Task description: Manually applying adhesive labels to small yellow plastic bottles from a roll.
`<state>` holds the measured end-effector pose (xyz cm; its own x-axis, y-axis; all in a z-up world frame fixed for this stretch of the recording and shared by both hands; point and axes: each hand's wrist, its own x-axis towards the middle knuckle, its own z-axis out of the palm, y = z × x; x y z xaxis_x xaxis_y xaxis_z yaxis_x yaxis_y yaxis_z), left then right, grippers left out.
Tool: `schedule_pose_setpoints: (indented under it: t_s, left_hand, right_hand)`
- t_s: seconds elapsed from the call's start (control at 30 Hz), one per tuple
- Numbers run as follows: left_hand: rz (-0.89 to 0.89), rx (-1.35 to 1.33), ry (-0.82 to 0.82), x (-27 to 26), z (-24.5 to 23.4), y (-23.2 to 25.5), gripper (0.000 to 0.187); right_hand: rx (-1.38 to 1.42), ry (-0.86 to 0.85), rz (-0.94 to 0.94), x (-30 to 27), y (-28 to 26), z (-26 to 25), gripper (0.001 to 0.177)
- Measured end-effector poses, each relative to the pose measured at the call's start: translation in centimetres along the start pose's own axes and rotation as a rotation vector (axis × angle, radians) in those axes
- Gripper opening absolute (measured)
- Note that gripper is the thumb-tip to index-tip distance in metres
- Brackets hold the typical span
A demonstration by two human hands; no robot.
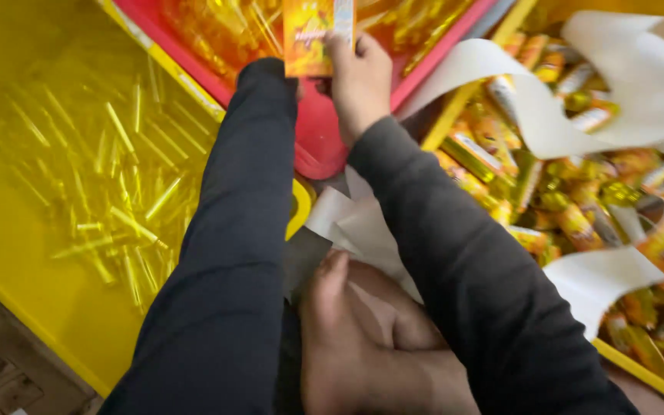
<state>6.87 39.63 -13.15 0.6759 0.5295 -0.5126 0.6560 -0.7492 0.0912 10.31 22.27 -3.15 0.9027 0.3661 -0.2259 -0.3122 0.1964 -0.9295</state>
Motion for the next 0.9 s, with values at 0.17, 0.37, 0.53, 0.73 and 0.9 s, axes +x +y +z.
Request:
schedule_pose_setpoints:
  t_s: [0.17, 0.37, 0.53, 0.73, 0.9]
  left_hand:
    - [0.048, 0.054, -0.007, -0.6, -0.1, 1.3, 0.048]
    - [0.096, 0.137, -0.014, 1.5, 0.7, 4.7, 0.052]
    - [0.068, 0.223, -0.026, 1.8, 2.8, 4.6, 0.055]
    - [0.031, -0.239, 0.498, -8.3, 1.0, 6.7, 0.036]
    - [0.697, -1.779, 0.327, -28.0, -1.1, 18.2, 0.042]
  right_hand:
    - [-0.212, -0.043, -0.049, -8.7, -7.6, -4.6, 0.026]
    - [-0.108, 0.106, 0.041, -16.9, -11.8, -12.3, 0.023]
    - [0.151, 0.204, 0.006, -20.2, -13.2, -18.6, 0.016]
    - [0.322, 0.396, -0.097, -24.3, -16.4, -26.6, 0.015]
    - [0.369, 0.311, -0.325, -25.5, -15.9, -32.3, 0.02]
